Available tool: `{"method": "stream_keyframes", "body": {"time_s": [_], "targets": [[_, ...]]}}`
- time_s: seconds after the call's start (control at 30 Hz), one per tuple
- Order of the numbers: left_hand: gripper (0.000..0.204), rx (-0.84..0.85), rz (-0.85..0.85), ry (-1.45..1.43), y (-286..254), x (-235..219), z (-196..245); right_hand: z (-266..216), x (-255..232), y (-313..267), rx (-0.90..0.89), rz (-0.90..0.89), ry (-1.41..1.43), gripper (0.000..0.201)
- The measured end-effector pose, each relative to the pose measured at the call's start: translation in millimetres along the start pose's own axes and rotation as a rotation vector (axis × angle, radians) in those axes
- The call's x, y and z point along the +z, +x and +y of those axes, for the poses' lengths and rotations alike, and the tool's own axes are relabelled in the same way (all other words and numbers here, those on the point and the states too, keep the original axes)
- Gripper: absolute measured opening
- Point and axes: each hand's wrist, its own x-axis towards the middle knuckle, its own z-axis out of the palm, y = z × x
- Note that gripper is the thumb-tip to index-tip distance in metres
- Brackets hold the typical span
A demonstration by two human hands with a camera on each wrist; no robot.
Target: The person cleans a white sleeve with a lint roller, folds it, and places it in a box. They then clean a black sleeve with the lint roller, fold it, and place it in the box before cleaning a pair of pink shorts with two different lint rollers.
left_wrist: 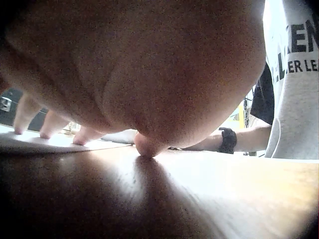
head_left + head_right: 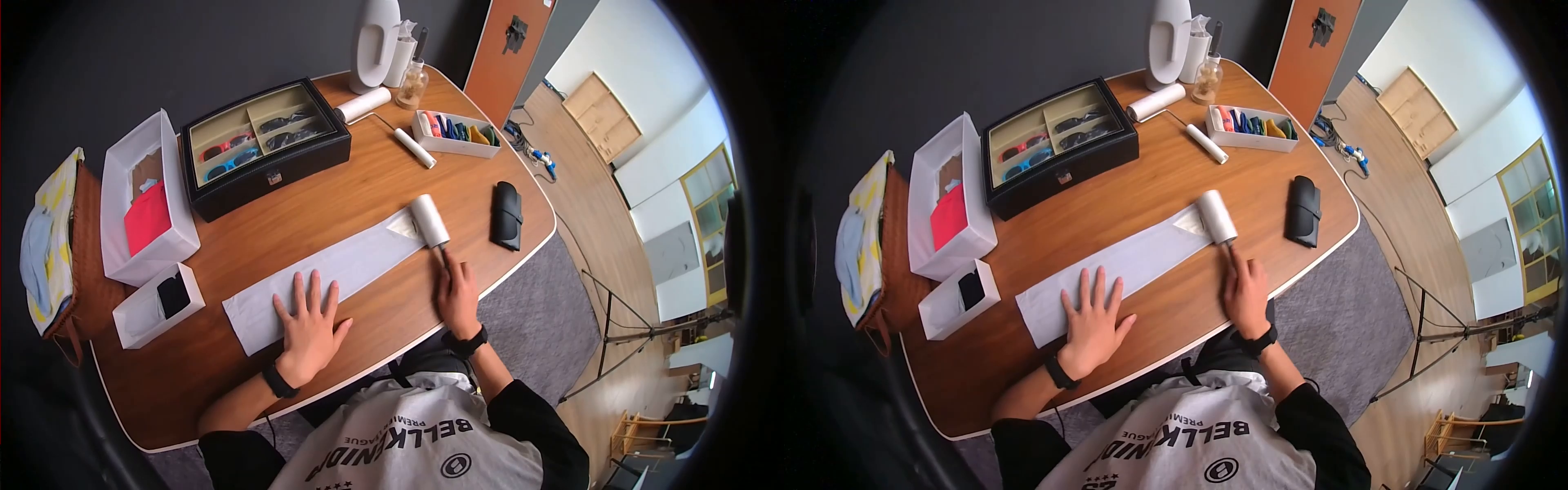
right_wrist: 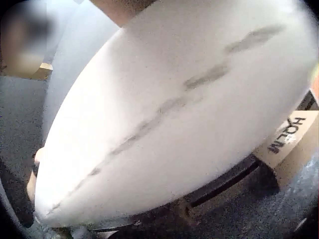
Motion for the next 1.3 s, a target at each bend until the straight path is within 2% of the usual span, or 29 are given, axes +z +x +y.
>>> {"method": "stream_keyframes", "body": {"time_s": [0.13,0.23,0.33,0.4,0.5,0.6,0.73,0.8,1.03,1.17,1.3], "targets": [[0.074,-0.007,0.002,-0.003,0,2,1,19,-5,7,0.095,0.039,-0.067,0.045],[0.074,-0.011,0.015,-0.004,-1,3,1,12,-1,0,0.053,0.029,-0.062,0.048],[0.074,-0.014,0.010,-0.004,-1,3,1,-16,3,-13,0.017,-0.028,0.011,0.049],[0.074,-0.013,0.009,0.001,-1,4,1,-38,11,-25,-0.068,-0.038,0.067,0.049],[0.074,-0.012,0.003,0.007,-1,4,1,-69,15,-44,-0.170,-0.130,0.122,0.048],[0.073,-0.013,-0.004,0.006,0,1,1,-91,9,-48,-0.193,-0.246,0.106,0.049],[0.073,-0.015,0.006,-0.002,-1,2,1,-70,9,-37,-0.173,-0.222,0.129,0.047],[0.073,-0.018,0.005,-0.005,-1,3,1,-51,5,-25,-0.154,-0.143,0.094,0.046],[0.074,-0.022,0.008,-0.003,0,4,2,20,-7,11,0.081,-0.008,-0.090,0.049],[0.074,-0.021,0.003,-0.004,0,3,2,21,-5,7,0.047,0.013,-0.122,0.051],[0.074,-0.021,-0.002,-0.001,0,2,2,-12,-4,-13,-0.016,-0.026,-0.031,0.051]]}}
